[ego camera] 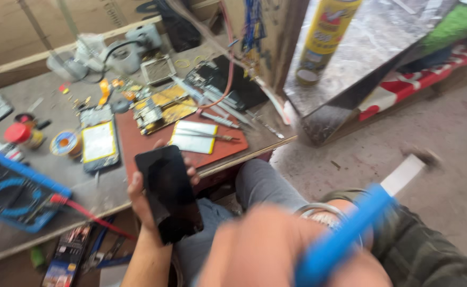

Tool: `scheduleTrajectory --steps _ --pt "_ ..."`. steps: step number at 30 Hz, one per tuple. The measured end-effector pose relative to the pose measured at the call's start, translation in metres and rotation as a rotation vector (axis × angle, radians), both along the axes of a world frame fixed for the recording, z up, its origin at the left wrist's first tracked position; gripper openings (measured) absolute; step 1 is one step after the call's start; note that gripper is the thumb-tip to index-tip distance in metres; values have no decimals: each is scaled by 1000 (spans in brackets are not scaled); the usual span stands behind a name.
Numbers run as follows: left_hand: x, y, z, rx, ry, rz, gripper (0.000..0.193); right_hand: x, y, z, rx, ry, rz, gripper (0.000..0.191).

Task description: The person sits on the floor holding a smartphone with a cracked screen and pries at the screen edge with a metal blade tool. They spray liquid from an aerosol can onto the phone, continue prying around the edges with a blue-handled tool, and use tweezers near the screen while testing a small device on the bench.

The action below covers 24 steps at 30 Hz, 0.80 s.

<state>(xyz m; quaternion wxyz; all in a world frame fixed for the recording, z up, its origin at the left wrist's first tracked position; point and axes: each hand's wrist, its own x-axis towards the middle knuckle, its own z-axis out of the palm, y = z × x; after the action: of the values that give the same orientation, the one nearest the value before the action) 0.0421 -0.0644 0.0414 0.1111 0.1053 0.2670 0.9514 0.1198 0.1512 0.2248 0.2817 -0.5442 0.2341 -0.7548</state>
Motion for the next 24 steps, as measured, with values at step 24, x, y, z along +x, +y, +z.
scheduleTrajectory --steps 24 --pt "2 0 -4 -357 337 -18 80 -76 -24 -154 458 -138 -1221 25"
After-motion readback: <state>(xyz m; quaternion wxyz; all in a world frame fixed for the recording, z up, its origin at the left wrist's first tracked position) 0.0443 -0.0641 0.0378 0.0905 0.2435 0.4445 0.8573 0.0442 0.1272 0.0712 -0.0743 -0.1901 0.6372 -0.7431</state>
